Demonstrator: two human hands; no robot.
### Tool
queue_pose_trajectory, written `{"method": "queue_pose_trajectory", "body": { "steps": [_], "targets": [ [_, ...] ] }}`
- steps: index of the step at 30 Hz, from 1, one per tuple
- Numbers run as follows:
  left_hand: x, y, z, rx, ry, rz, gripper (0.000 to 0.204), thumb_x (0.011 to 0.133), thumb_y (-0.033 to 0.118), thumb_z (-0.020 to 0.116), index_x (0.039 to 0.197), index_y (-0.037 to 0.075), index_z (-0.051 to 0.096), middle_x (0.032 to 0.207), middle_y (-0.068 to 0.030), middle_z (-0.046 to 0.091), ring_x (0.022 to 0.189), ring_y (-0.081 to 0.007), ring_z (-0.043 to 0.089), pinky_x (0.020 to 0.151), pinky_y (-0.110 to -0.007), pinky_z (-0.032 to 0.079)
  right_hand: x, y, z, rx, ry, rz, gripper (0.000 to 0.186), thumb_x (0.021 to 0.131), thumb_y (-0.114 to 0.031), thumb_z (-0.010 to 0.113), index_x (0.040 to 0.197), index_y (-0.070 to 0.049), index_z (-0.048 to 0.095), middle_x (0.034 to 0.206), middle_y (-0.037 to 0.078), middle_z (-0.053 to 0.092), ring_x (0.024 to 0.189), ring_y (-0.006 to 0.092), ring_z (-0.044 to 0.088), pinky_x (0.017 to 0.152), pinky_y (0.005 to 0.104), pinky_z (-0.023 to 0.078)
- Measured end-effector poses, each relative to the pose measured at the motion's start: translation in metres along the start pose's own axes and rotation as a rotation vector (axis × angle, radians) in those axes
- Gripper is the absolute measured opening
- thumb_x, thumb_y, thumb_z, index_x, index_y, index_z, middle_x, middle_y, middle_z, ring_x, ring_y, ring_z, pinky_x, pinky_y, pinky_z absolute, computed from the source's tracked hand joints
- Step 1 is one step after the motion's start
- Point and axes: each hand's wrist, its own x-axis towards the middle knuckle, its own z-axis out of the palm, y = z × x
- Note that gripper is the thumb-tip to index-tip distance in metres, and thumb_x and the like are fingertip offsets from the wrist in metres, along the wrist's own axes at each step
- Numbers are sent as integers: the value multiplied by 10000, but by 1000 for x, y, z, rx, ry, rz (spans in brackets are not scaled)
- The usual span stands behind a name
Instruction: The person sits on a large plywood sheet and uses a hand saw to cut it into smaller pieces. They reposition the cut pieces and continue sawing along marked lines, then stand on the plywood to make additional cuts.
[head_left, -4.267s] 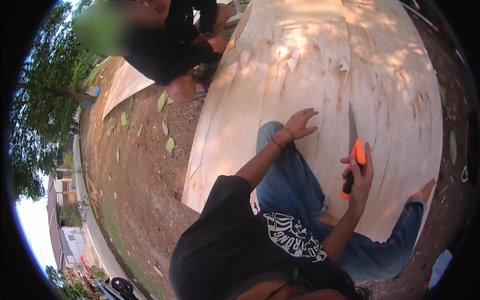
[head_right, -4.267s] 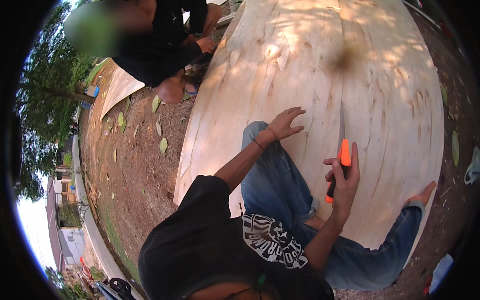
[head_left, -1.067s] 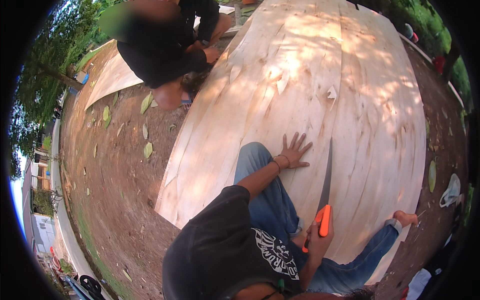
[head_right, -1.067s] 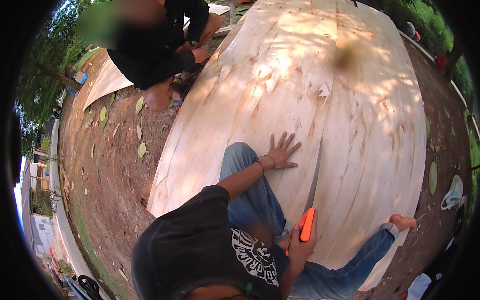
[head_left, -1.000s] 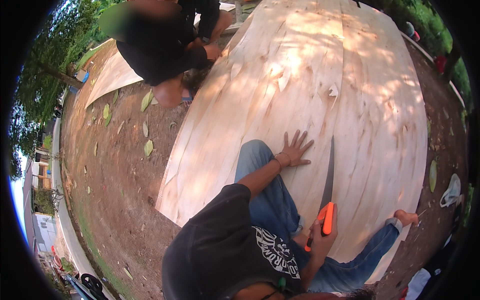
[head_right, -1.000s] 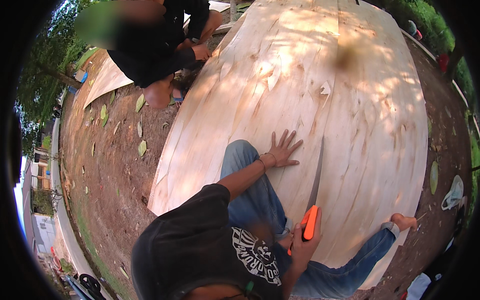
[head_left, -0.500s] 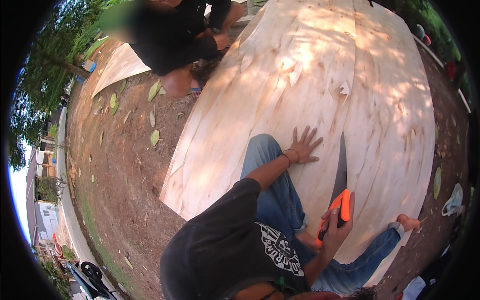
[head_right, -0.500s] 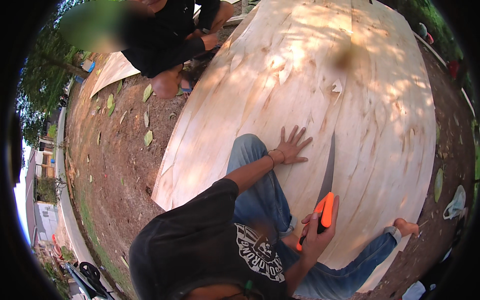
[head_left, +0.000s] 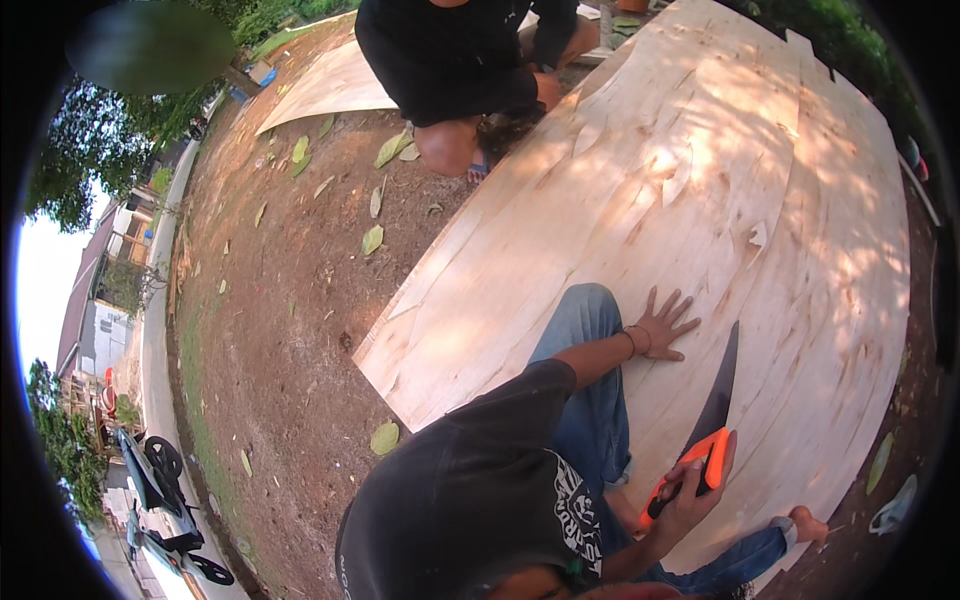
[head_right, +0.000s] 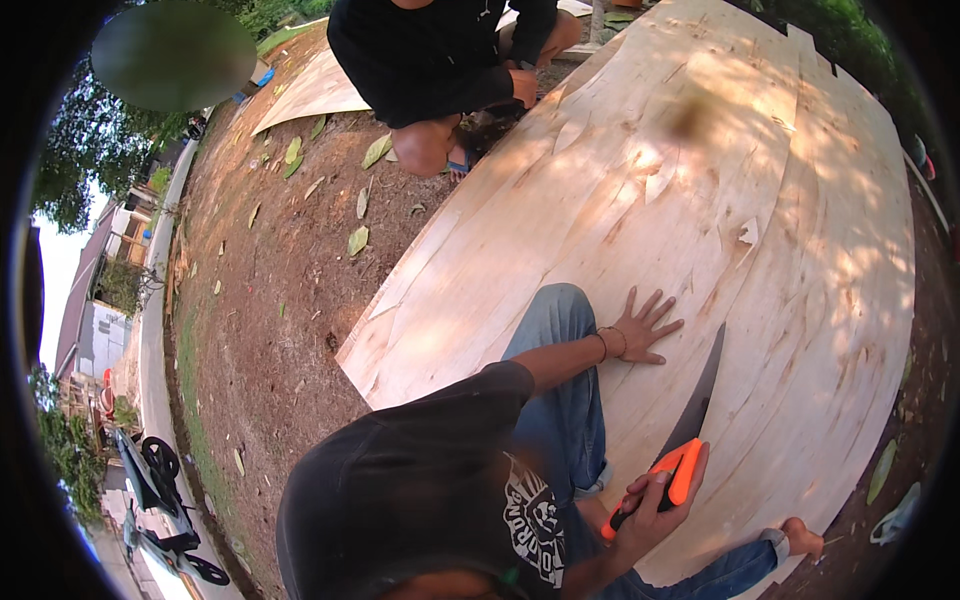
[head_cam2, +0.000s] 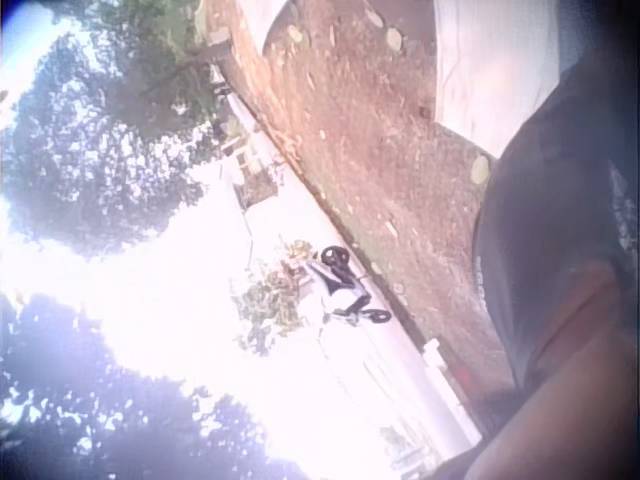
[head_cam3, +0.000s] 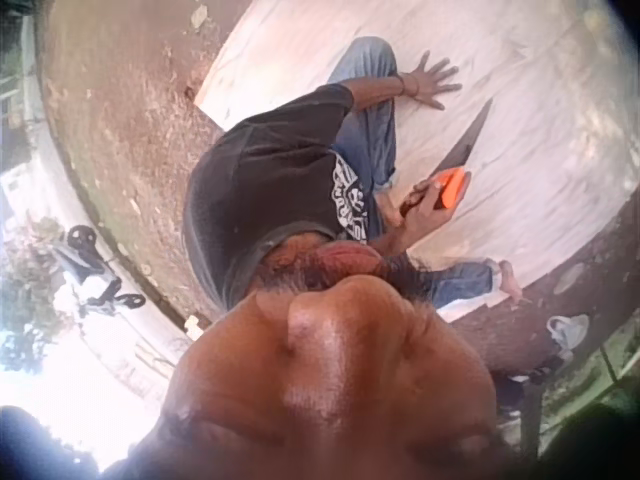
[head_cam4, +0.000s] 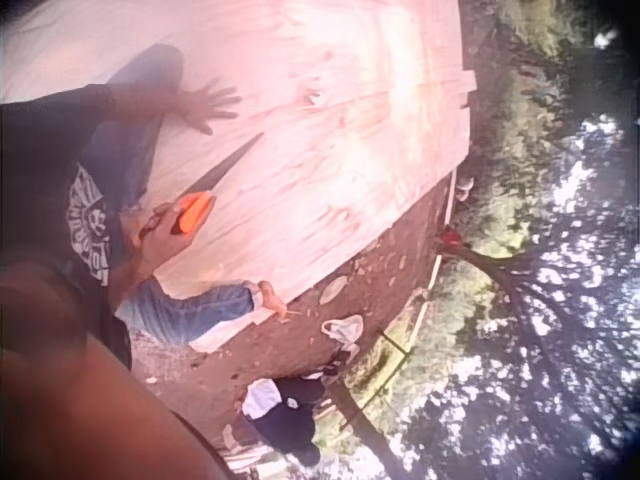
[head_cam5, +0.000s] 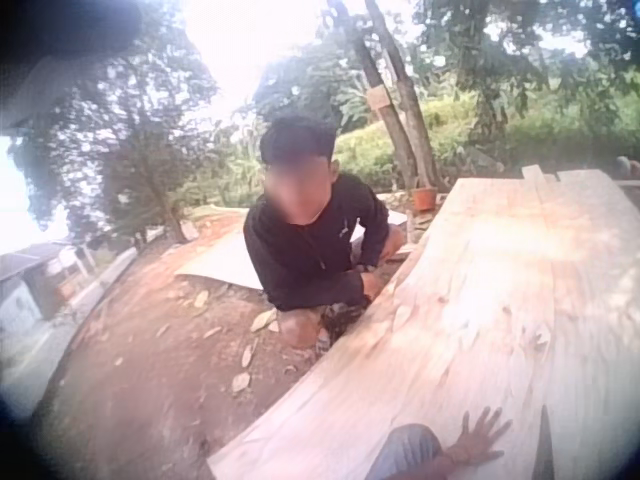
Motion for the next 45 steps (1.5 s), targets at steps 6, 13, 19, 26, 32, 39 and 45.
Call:
{"method": "queue_pose_trajectory", "body": {
  "steps": [6,13,19,26,32,39,45],
  "targets": [
    [-11,-4,11,-55,32,8,898,866,745,555,1635,379,272,1736,-181,-21,1584,-423,-111,1117,-794,-118,-7,-4,6,-135,27,47,575,1020,-71,522,1580,-80,393,650,-10,476,493,42,397,442,207,317],
    [-3,1,-3,8,-19,4,911,867,743,555,1644,391,234,1740,-164,-19,1587,-407,-109,1120,-796,-110,1,19,10,-87,74,73,600,999,-9,508,1581,-110,403,688,-16,478,498,39,374,448,201,313],
    [1,5,-8,36,-57,-36,900,900,753,513,1654,372,204,1737,-173,-45,1573,-427,-163,1092,-804,-135,-5,-4,8,-85,47,63,635,969,27,543,1580,-77,400,785,6,544,524,40,415,473,206,365],
    [-2,1,0,99,-9,-12,890,896,740,530,1648,381,217,1738,-170,-22,1577,-435,-120,1092,-817,-116,3,9,4,-99,51,92,666,959,60,531,1592,-94,392,712,-44,499,547,44,435,510,220,389],
    [-3,1,-1,148,-39,-20,888,916,764,492,1655,383,180,1735,-171,-50,1571,-440,-148,1099,-808,-117,-1,23,4,-91,80,79,659,963,53,525,1592,-91,393,757,-24,530,571,40,432,520,210,383],
    [10,-3,-3,168,67,12,880,909,759,495,1649,379,209,1737,-172,-4,1575,-448,-102,1095,-828,-80,-2,23,2,-144,105,53,640,941,78,517,1563,-38,423,1182,69,623,723,52,478,645,211,441],
    [-3,-1,2,145,-8,-11,879,909,757,498,1649,380,210,1739,-162,-4,1573,-454,-103,1089,-835,-78,10,25,5,-112,105,79,647,921,87,511,1555,-13,423,1256,79,611,740,64,469,674,220,444]
  ]
}}
